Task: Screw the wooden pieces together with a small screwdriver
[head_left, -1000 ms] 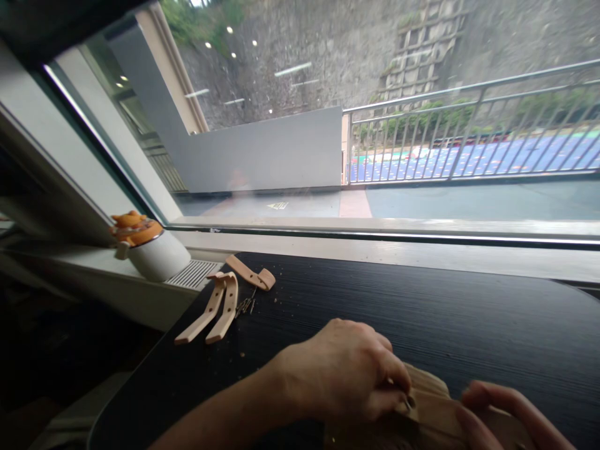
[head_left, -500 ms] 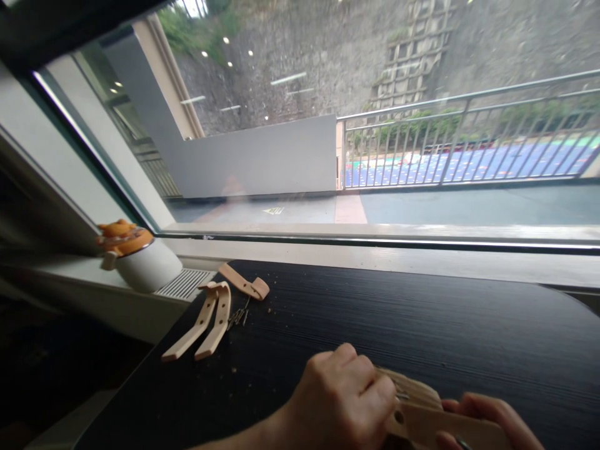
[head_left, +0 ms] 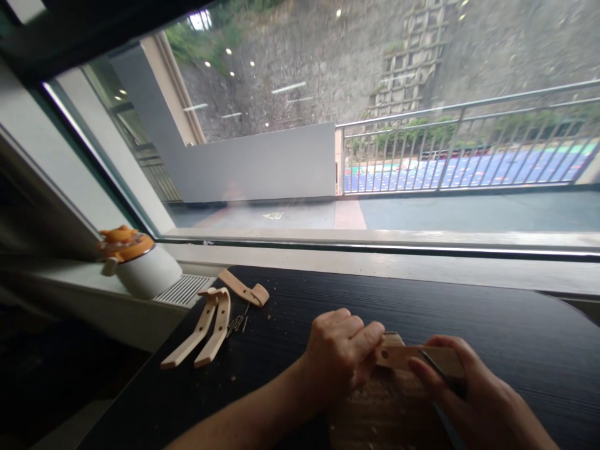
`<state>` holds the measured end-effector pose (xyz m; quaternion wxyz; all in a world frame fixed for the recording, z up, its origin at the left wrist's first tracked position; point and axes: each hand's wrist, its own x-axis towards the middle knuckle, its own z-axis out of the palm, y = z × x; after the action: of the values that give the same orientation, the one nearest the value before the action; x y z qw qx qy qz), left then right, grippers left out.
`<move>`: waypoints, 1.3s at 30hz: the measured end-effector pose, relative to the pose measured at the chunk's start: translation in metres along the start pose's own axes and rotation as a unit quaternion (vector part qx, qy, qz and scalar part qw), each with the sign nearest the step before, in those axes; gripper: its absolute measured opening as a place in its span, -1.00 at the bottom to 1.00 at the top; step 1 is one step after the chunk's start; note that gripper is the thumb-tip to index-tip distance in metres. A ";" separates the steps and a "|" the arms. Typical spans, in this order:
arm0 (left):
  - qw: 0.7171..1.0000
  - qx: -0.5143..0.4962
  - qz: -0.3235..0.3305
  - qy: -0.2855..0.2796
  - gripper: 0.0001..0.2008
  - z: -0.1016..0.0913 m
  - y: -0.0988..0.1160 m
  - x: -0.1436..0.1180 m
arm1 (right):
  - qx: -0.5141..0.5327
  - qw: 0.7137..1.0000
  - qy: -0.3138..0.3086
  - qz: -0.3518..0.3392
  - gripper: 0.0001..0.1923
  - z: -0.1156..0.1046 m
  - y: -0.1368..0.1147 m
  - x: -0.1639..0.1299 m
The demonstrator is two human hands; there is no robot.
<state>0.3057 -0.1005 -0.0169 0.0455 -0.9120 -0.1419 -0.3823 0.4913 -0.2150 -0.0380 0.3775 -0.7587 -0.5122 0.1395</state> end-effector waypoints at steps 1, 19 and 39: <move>1.000 -0.017 -0.019 -0.011 -0.82 -0.001 -0.002 0.005 | -0.001 1.000 -0.020 -0.011 -0.57 -0.004 -0.001 0.007; 0.957 -0.164 -0.220 -0.092 -0.84 -0.074 -0.021 0.070 | 0.228 0.973 -0.047 0.003 -0.70 -0.009 -0.060 0.062; 0.942 -0.174 -0.233 -0.169 -0.81 -0.071 -0.023 0.067 | 0.211 0.971 -0.111 0.016 -0.64 -0.021 -0.042 0.070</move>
<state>0.2952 -0.0768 0.0804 -0.2288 -0.8981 -0.2877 -0.2413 0.5062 -0.1542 0.0182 0.4673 -0.6497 -0.4980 0.3338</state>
